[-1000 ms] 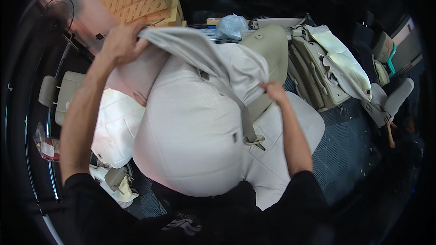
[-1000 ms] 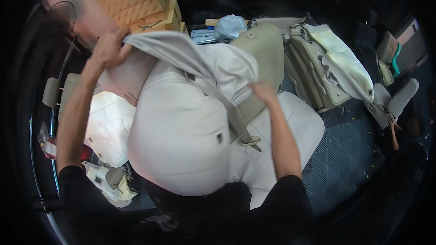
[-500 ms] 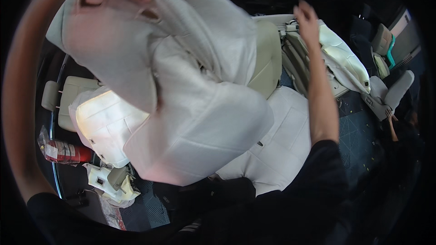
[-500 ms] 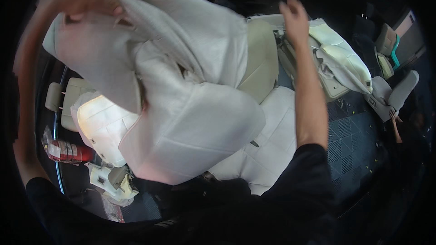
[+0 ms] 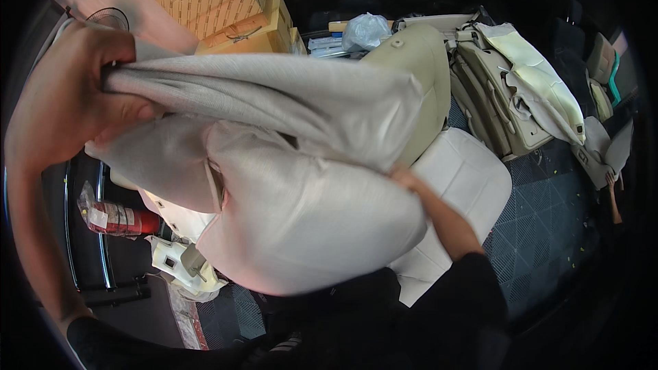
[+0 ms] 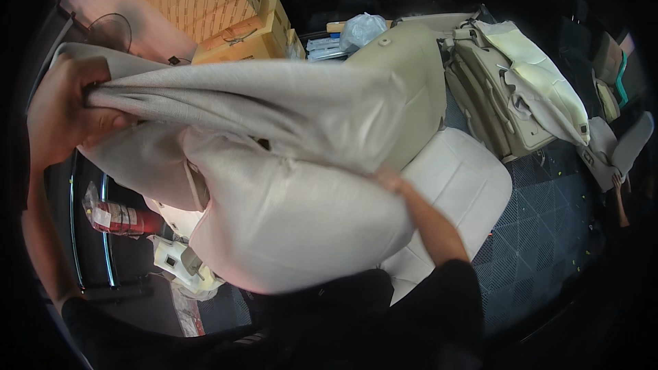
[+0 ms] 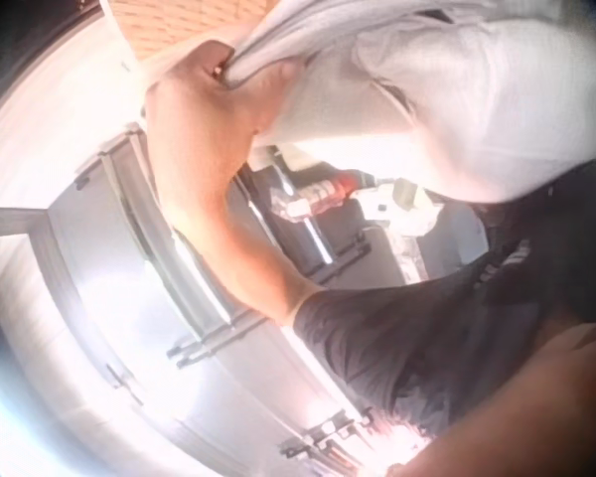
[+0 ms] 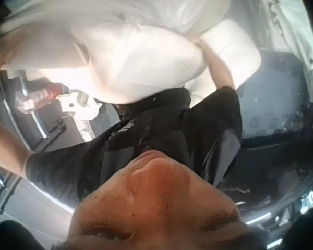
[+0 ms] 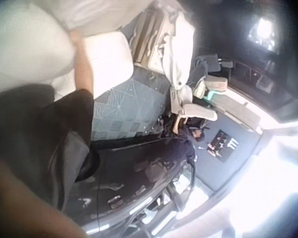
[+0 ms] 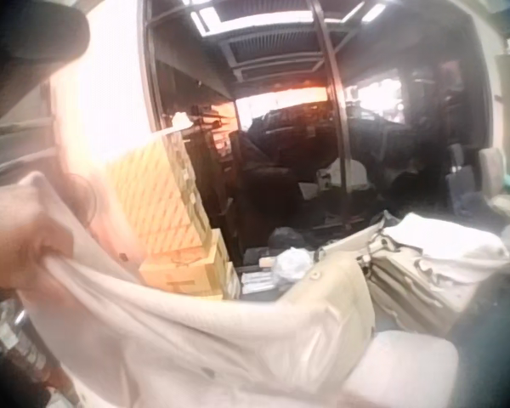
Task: The person assembles a beige car seat by attaching the headrest, inserting the seatbelt through the guide, and fitting the seat cover over the cushion. They then zip the cover closed and adjust the fabric to ensure a snug fit.
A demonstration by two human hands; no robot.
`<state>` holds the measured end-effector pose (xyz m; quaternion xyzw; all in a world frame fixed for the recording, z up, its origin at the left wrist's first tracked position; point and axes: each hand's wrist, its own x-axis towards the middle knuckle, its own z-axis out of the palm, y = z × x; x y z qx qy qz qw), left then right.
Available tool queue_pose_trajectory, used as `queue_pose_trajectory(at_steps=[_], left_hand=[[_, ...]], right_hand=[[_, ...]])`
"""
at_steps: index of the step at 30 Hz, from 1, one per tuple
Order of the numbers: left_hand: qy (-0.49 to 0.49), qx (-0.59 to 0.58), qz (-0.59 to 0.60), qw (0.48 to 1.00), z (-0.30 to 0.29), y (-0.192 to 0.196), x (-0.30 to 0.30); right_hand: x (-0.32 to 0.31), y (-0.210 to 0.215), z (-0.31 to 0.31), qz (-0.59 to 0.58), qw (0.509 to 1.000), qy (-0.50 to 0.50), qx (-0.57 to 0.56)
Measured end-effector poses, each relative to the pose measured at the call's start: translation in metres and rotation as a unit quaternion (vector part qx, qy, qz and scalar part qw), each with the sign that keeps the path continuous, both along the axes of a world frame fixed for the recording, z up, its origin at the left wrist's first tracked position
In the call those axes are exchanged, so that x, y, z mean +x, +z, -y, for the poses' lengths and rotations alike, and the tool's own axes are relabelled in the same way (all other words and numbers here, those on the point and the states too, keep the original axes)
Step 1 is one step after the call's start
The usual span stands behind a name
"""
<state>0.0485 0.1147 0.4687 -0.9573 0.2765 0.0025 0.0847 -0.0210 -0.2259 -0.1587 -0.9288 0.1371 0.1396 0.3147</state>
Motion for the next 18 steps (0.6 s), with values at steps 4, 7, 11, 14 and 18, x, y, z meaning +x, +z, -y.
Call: queue_pose_trajectory(at_steps=[4, 7, 11, 14, 18], left_hand=[[-0.126, 0.057, -0.031, 0.990, -0.030, -0.018, -0.011], [-0.153, 0.040, -0.016, 0.987, -0.024, -0.043, -0.011], [-0.100, -0.008, -0.039, 0.994, -0.021, -0.061, 0.010], [-0.073, 0.024, -0.038, 0.996, -0.039, -0.081, 0.027], [0.014, 0.062, -0.067, 0.996, -0.097, -0.131, 0.058]], right_hand=[[0.087, 0.145, 0.191, 0.204, 0.943, -0.115, -0.236], [0.116, 0.282, 0.213, 0.250, 0.924, -0.128, -0.260], [0.127, 0.359, 0.152, 0.332, 0.914, -0.145, -0.182], [0.132, 0.438, 0.052, 0.450, 0.892, -0.035, 0.043], [0.066, 0.517, -0.085, 0.322, 0.913, 0.072, 0.239]])
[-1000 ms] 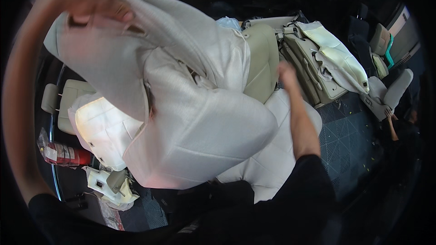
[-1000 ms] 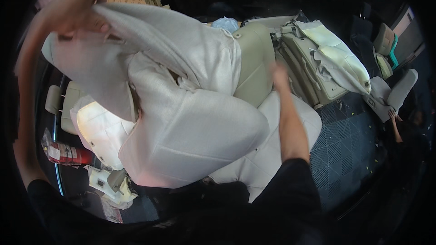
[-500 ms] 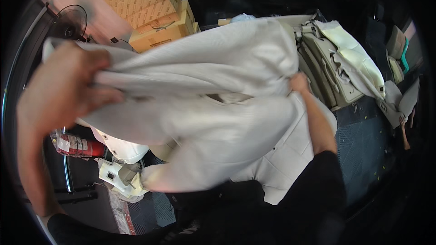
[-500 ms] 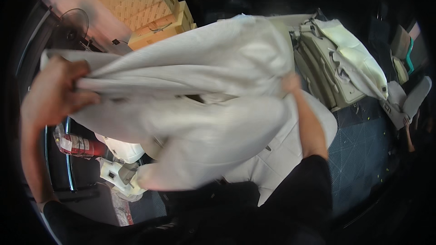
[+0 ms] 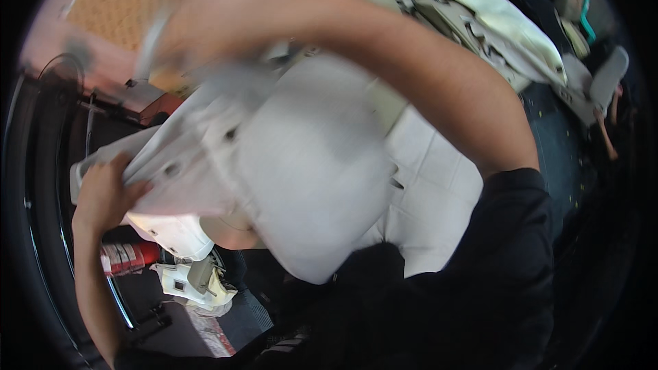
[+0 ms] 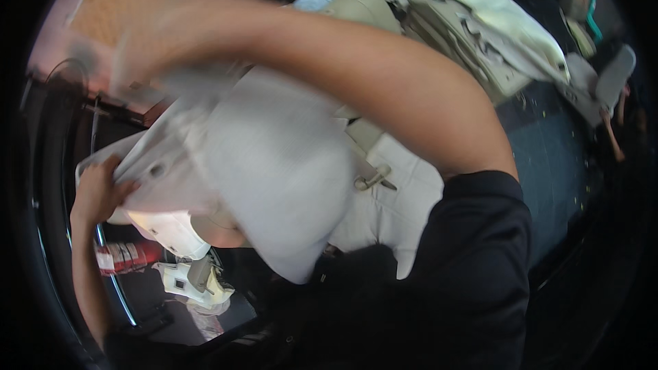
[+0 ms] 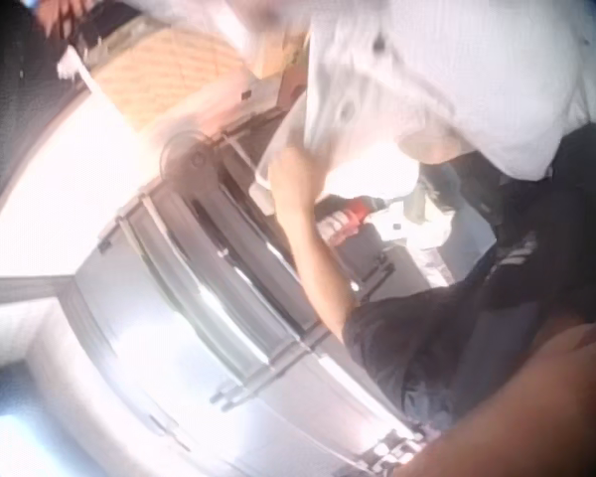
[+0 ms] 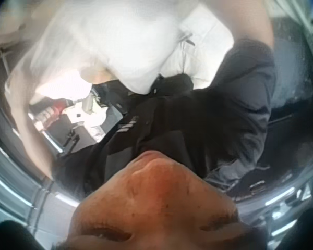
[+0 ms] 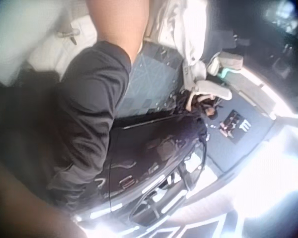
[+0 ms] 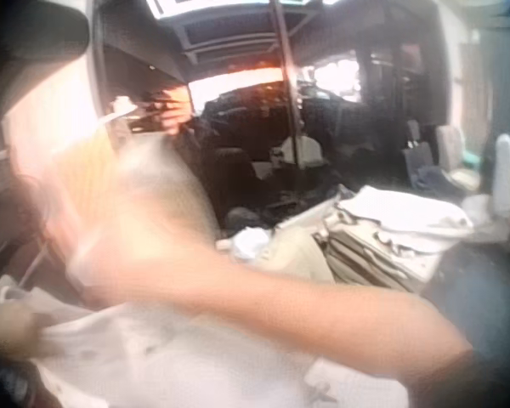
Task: The person assembles a beige car seat by attaching the headrest, inserting the seatbelt through the guide, and fitting the seat cover over the cushion. They then zip the cover closed and adjust the fabric to ensure a snug fit.
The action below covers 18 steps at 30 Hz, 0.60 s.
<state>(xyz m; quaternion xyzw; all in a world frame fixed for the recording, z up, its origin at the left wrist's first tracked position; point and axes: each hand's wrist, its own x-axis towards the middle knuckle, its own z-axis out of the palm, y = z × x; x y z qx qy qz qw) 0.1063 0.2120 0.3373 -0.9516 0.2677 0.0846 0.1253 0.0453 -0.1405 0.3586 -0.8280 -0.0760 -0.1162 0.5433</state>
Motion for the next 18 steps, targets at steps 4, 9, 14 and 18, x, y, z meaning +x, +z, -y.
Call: queue_pose_trajectory(at_steps=[4, 9, 14, 18], left_hand=[[0.128, -0.080, -0.022, 0.988, -0.135, 0.000, -0.012], [0.322, -0.175, -0.037, 0.930, -0.165, -0.031, -0.051], [0.385, -0.134, -0.061, 0.911, -0.180, -0.024, -0.076], [0.297, -0.144, -0.065, 0.942, -0.217, -0.040, -0.069]], right_hand=[[0.003, -0.043, 0.072, 0.071, 0.925, 0.372, 0.034], [0.019, -0.453, 0.157, -0.128, 0.882, -0.239, 0.386], [-0.112, -0.515, -0.009, -0.446, 0.888, 0.016, 0.115], [-0.134, -0.490, -0.001, -0.376, 0.925, 0.031, -0.036]])
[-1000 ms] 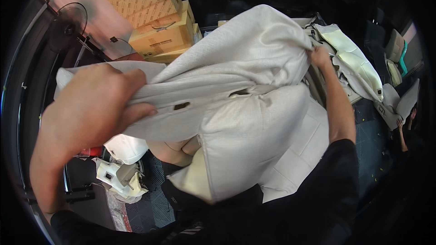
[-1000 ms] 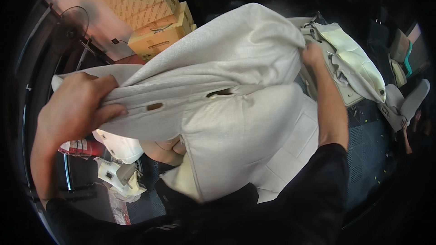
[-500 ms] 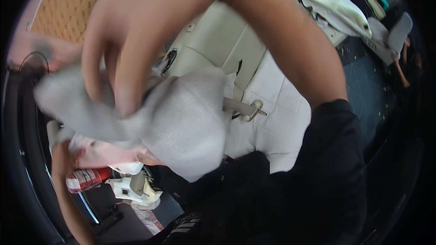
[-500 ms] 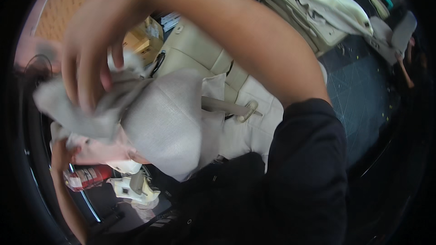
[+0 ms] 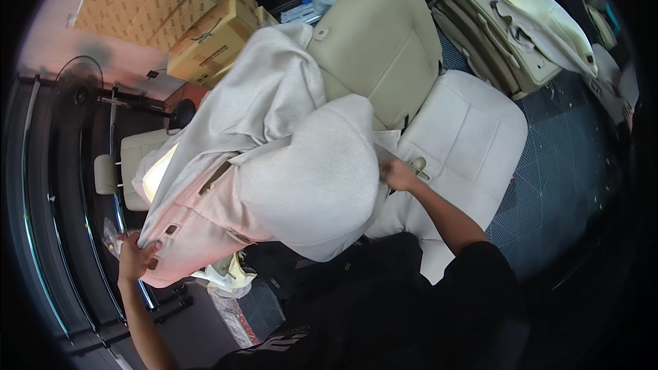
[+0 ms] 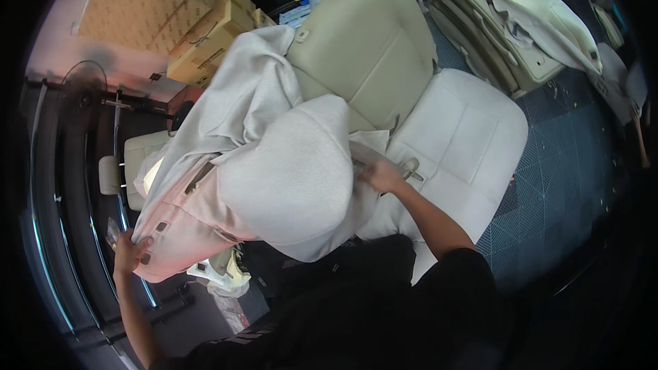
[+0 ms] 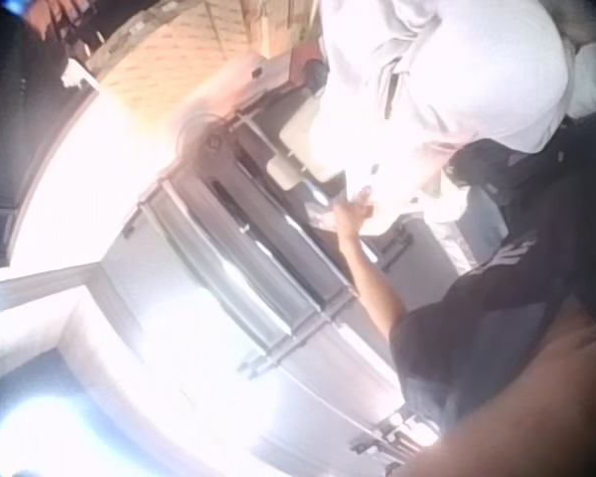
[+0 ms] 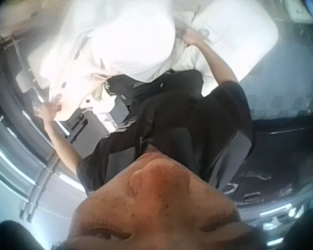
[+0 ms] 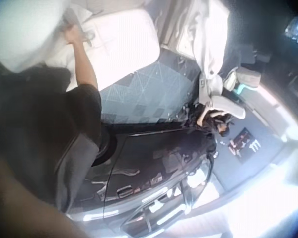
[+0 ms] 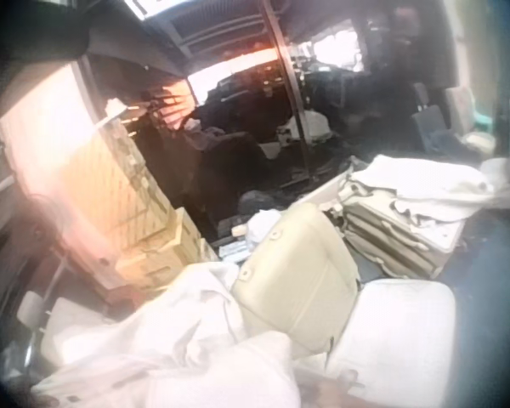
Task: The person assembles a beige car seat by attaching the headrest, inserting the seatbelt through the guide, and fitting the seat cover over the cushion. They then zip the cover closed and adjust the fabric to ensure a snug fit.
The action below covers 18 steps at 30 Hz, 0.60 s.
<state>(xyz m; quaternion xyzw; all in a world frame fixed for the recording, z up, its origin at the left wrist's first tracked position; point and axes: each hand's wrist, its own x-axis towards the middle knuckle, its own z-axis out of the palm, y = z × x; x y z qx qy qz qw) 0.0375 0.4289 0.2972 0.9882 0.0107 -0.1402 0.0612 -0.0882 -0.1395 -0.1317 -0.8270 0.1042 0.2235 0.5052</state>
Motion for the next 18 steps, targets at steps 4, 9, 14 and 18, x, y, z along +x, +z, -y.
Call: queue_pose_trajectory(at_steps=[4, 9, 14, 18], left_hand=[[-0.037, -0.006, 0.001, 0.999, 0.045, -0.014, 0.004], [-0.001, 0.031, 0.038, 0.999, 0.040, -0.008, -0.021], [-0.197, 0.044, 0.129, 0.971, 0.089, -0.010, -0.008], [-0.327, -0.240, 0.104, 0.908, 0.219, -0.059, 0.018]], right_hand=[[0.045, -0.026, 0.044, 0.123, 0.931, -0.280, 0.200], [0.086, 0.053, 0.000, 0.159, 0.965, -0.110, 0.175], [0.052, 0.054, -0.013, -0.025, 0.966, -0.038, 0.254], [0.013, 0.114, -0.039, -0.061, 0.948, -0.090, 0.300]])
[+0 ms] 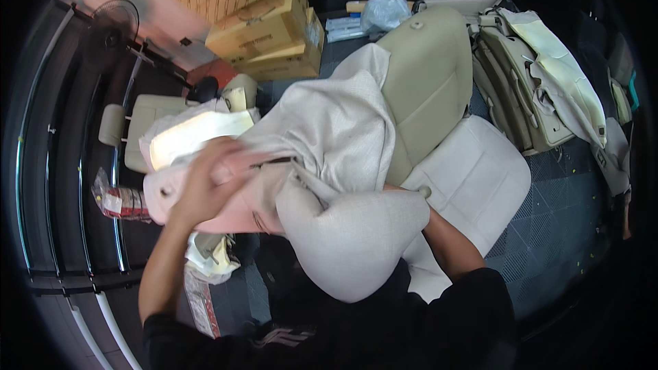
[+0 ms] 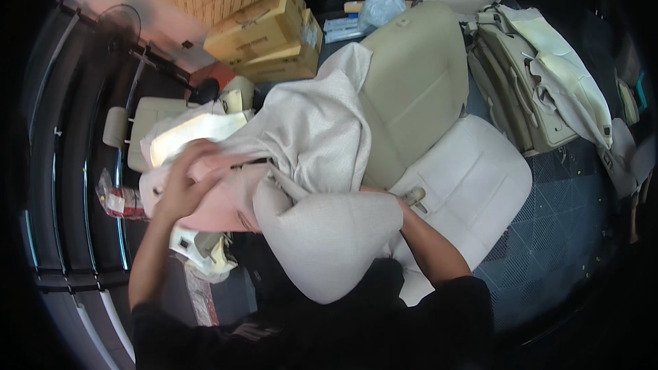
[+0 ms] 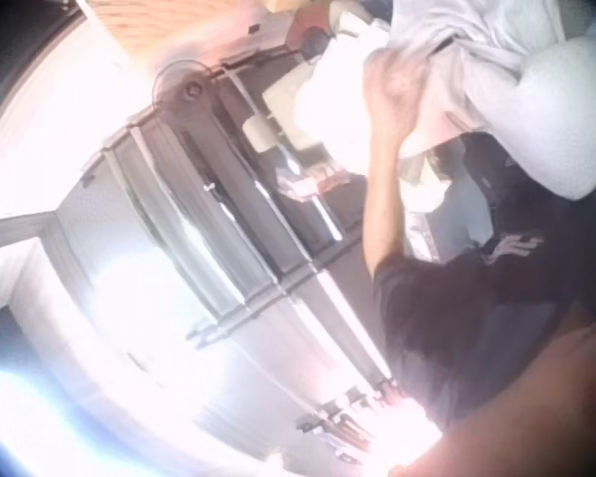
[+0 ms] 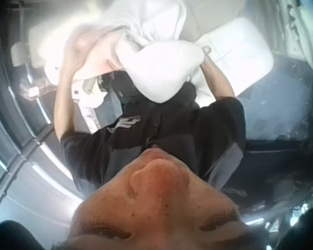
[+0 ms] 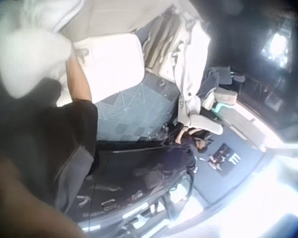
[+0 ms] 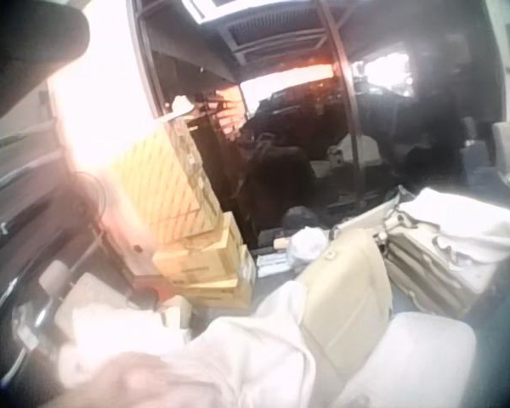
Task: The person assembles a beige car seat by attaching the headrest, inserting the seatbelt through the guide, and fitting the seat cover over the cushion. They then zip the cover closed and adjust the fabric to ensure a snug fit.
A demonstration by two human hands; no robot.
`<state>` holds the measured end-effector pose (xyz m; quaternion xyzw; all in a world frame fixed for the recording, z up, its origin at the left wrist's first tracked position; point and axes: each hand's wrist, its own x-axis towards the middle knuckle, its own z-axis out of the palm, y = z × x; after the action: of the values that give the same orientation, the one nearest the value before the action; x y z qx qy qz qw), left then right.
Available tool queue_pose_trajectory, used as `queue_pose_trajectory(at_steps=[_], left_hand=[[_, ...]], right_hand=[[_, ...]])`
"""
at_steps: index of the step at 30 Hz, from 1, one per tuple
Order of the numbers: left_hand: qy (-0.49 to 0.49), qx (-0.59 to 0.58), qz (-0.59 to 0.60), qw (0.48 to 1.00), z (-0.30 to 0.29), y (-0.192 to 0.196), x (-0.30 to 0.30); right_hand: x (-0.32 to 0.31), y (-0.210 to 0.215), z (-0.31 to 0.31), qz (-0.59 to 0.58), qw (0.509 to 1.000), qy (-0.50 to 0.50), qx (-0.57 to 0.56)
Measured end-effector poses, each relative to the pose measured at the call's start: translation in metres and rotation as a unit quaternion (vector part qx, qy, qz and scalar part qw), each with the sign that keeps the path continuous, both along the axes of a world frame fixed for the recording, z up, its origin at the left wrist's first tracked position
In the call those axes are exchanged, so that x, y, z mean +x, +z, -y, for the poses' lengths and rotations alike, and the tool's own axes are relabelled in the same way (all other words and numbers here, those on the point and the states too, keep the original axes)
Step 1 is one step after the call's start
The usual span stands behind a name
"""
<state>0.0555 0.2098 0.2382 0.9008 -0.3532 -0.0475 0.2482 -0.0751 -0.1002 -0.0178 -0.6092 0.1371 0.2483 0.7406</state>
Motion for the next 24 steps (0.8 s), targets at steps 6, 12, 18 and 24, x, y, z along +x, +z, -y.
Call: queue_pose_trajectory(at_steps=[6, 12, 18, 24], left_hand=[[-0.252, 0.131, -0.131, 0.950, 0.108, -0.048, -0.039], [-0.196, 0.189, -0.160, 0.949, 0.162, -0.035, -0.036], [-0.135, 0.156, -0.211, 0.955, 0.199, -0.049, -0.010], [-0.279, 0.165, -0.108, 0.940, 0.179, -0.086, -0.074]], right_hand=[[-0.006, 0.088, 0.041, -0.002, 1.000, -0.001, -0.004], [0.086, 0.054, 0.120, 0.208, 0.965, 0.008, -0.156], [0.075, 0.041, 0.118, 0.062, 0.981, -0.151, -0.102], [0.076, 0.011, 0.026, 0.041, 0.990, -0.064, -0.121]])
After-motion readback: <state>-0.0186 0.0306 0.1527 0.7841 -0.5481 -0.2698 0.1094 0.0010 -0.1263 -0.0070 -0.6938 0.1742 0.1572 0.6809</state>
